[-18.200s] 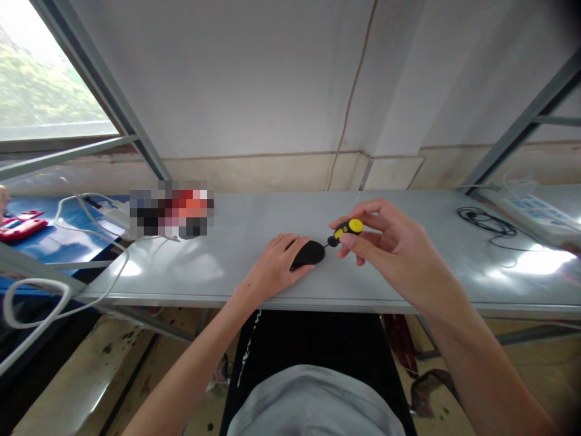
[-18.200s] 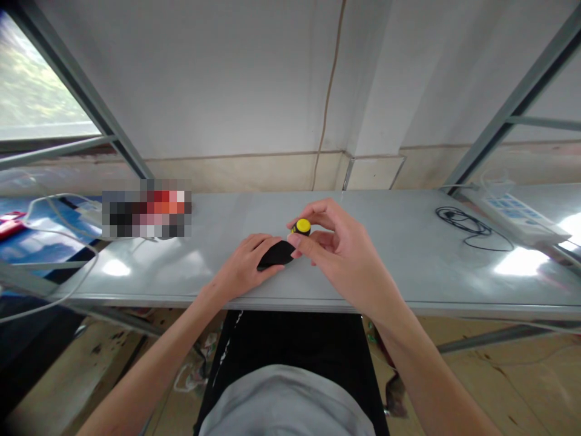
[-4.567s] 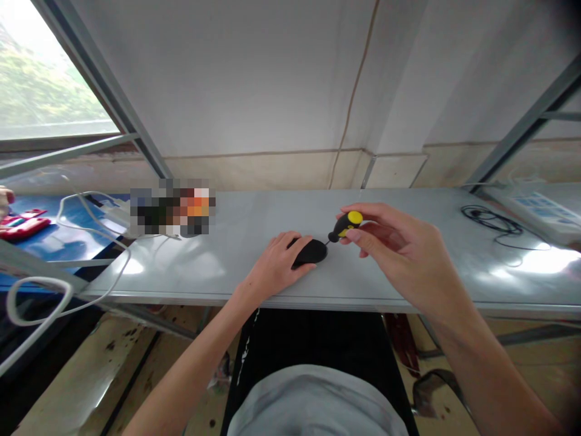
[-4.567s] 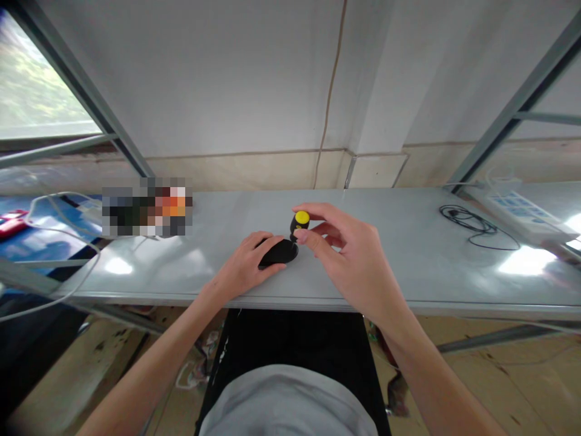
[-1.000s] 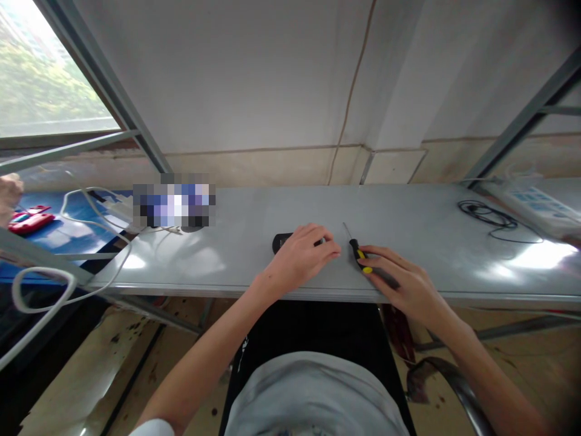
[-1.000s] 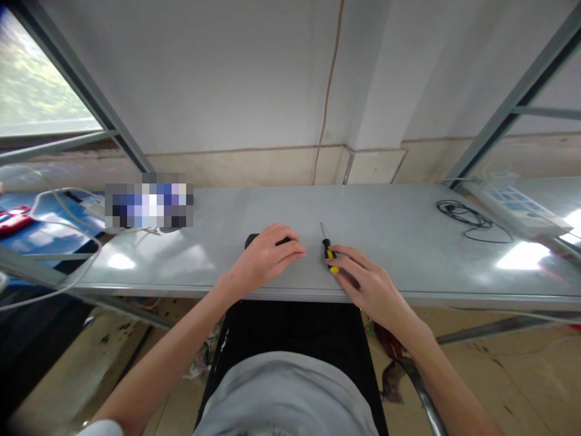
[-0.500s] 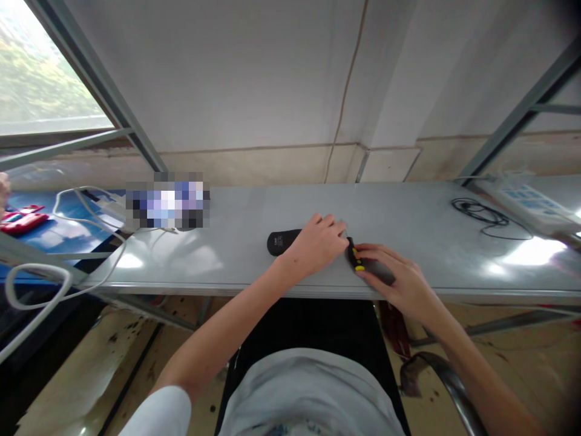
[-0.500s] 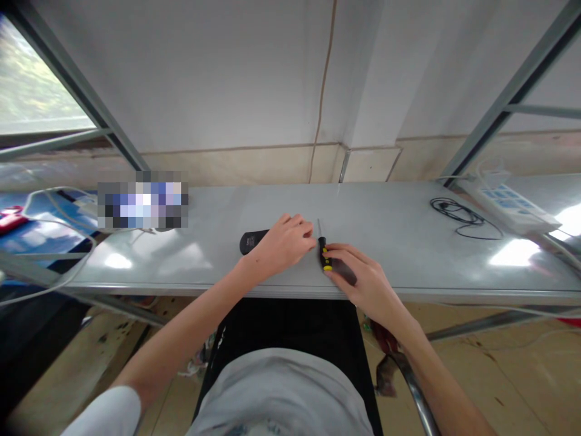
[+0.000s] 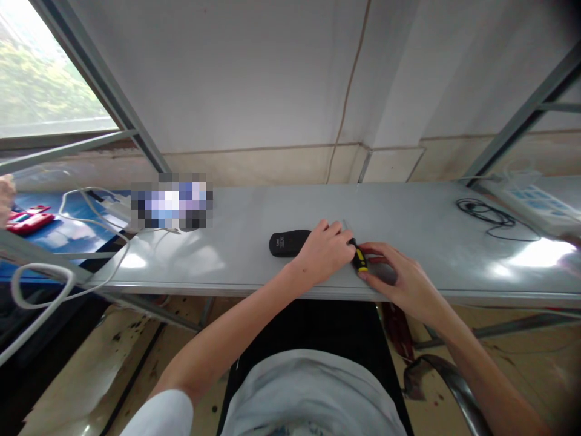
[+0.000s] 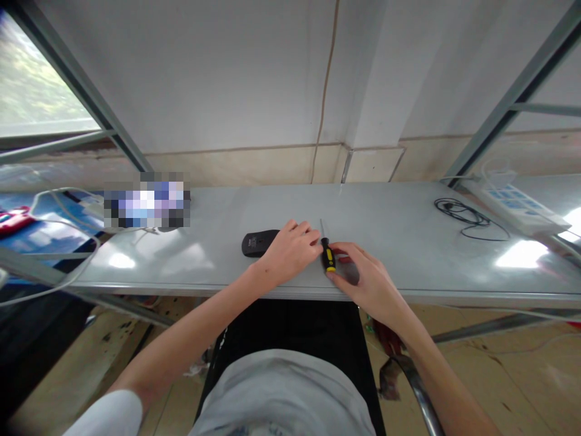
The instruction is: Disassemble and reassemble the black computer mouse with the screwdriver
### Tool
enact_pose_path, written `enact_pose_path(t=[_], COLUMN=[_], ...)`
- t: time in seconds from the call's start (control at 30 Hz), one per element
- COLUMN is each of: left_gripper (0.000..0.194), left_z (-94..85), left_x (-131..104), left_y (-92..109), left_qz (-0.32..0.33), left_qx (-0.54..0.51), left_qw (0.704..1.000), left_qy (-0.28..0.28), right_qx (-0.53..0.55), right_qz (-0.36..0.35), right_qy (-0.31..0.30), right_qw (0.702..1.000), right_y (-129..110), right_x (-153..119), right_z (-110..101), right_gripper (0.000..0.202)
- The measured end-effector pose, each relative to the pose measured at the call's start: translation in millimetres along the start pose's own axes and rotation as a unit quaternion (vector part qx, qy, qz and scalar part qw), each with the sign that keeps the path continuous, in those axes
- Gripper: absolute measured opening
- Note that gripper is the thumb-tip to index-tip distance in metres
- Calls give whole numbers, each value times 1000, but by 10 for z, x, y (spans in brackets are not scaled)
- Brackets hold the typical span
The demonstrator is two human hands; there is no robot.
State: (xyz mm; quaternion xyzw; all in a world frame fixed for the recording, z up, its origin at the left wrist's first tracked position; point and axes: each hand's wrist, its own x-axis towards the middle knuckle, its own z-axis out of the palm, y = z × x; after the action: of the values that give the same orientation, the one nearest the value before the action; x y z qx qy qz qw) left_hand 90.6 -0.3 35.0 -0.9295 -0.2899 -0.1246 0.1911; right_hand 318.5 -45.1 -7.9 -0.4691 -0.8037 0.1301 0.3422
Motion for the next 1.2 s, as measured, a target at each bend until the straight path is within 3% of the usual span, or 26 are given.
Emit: enact_pose_path(t=[0.47,0.8,1.0,1.2], left_gripper=[25,15,26,33], left_z=[-150,-109,-136,-9], left_x=[106,4,-366,-1027], left_y=[-51,-57,-249,-517], left_qz=[-29,-36,-130,-265], left_qx=[-42,-32,-90,-210], left_qw=[996,999,985,926], left_qy=[-75,-21,73,165], right_qx=[6,2,9,28], right_qz=[14,9,2,-19], right_qy=[-10,-14,-8,-14], right_qw=[1000,1000,1000,999], right_y=[42,63,47,55], right_x=[6,2,-7,4], right_z=[19,29,24,1], right_gripper=[38,38,37,38])
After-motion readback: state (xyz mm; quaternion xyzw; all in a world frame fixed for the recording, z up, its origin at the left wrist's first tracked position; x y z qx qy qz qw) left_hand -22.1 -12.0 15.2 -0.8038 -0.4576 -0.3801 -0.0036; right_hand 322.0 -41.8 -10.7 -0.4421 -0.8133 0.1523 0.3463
